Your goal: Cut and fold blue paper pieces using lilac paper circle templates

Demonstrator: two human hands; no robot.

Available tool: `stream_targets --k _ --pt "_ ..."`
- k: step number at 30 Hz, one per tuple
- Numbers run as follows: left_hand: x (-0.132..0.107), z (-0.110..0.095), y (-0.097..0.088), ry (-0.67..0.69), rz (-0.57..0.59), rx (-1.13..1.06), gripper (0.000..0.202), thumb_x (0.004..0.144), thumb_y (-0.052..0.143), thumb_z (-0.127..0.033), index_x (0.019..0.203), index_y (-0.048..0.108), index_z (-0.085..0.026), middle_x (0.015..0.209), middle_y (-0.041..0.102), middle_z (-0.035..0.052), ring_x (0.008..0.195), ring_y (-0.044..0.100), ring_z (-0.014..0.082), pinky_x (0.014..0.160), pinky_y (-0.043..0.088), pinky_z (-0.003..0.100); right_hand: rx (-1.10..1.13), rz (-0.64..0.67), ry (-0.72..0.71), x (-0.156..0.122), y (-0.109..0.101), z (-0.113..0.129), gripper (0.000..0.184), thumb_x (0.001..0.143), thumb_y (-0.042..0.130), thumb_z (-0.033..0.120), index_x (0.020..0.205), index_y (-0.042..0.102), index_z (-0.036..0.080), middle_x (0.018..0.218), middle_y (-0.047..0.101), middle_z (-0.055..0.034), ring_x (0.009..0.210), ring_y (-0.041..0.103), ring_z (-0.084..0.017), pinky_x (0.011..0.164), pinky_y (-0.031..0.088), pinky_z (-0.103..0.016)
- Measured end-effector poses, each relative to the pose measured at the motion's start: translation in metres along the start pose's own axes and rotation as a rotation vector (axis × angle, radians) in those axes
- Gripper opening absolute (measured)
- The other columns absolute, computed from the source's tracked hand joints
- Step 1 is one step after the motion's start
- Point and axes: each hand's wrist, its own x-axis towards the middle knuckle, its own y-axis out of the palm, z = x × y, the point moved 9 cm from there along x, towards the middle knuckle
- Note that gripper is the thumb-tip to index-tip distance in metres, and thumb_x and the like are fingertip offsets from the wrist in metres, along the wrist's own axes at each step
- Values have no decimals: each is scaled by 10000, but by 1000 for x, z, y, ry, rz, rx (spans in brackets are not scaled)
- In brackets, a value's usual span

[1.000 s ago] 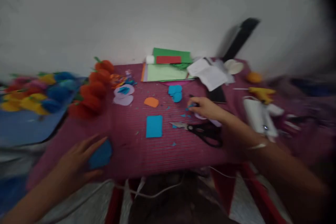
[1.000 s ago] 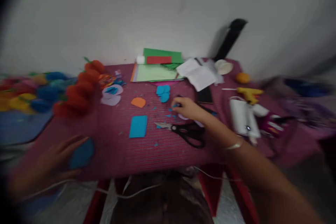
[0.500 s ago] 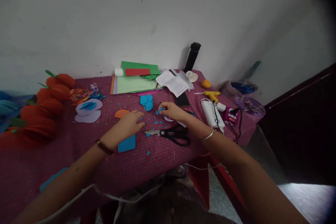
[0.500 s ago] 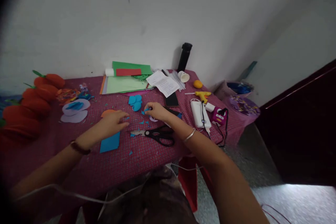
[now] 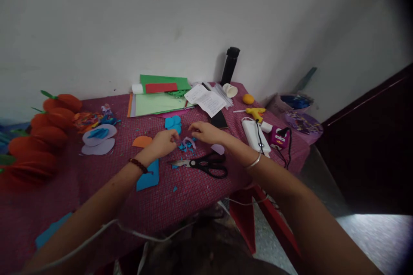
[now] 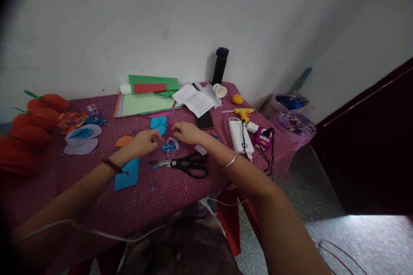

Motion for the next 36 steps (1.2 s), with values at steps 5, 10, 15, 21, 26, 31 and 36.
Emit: stream_targets --k 5,10,15,21,26,31,36 --pt "4 -29 5 135 -16 -52 370 692 570 -124 1056 615 -173 970 646 60 911 606 204 786 480 293 -51 45 63 -3 8 -11 332 736 511 -24 1005 656 106 997 694 -109 918 620 -202 829 438 -297" --pt "1 -48 9 124 -51 -51 425 723 638 -414 1049 608 -144 996 609 115 908 606 264 780 485 347 2 41 84 -2 17 -6 374 722 471 -45 1040 626 76 1051 694 -140 921 636 -198 805 466 -289" --pt "0 -48 16 19 -132 -19 364 813 584 -312 1093 569 -79 1063 572 170 974 602 276 853 477 388 81 32 91 0 21 -2 456 743 457 -48 1168 529 99 960 714 -72 792 651 -131 690 491 -228" --pt "5 -33 22 11 -45 -10 338 893 573 -319 1192 559 -161 1197 587 102 1003 608 229 831 524 436 -12 -70 85 -17 -2 1 282 817 434 49 1036 594 129 906 682 -69 818 624 -168 744 465 -282" --pt "5 -27 25 59 25 -44 349 894 571 -320 1207 550 -165 1209 583 101 1006 608 230 830 526 441 -129 43 -34 -67 23 30 245 723 703 285 915 645 144 913 651 -88 842 589 -222 777 432 -335" --pt "4 -29 26 94 58 -94 352 895 571 -321 1210 549 -167 1216 580 102 1012 605 232 834 524 444 -423 51 -155 -84 43 52 235 764 651 262 952 620 124 947 608 -113 887 554 -237 809 421 -354" --pt "-4 -24 15 107 80 -142 192 883 556 -230 1036 614 -128 991 654 59 850 637 188 725 538 342 -351 92 -195 -99 33 55 167 739 619 210 889 583 145 910 581 -79 811 525 -197 733 418 -306"
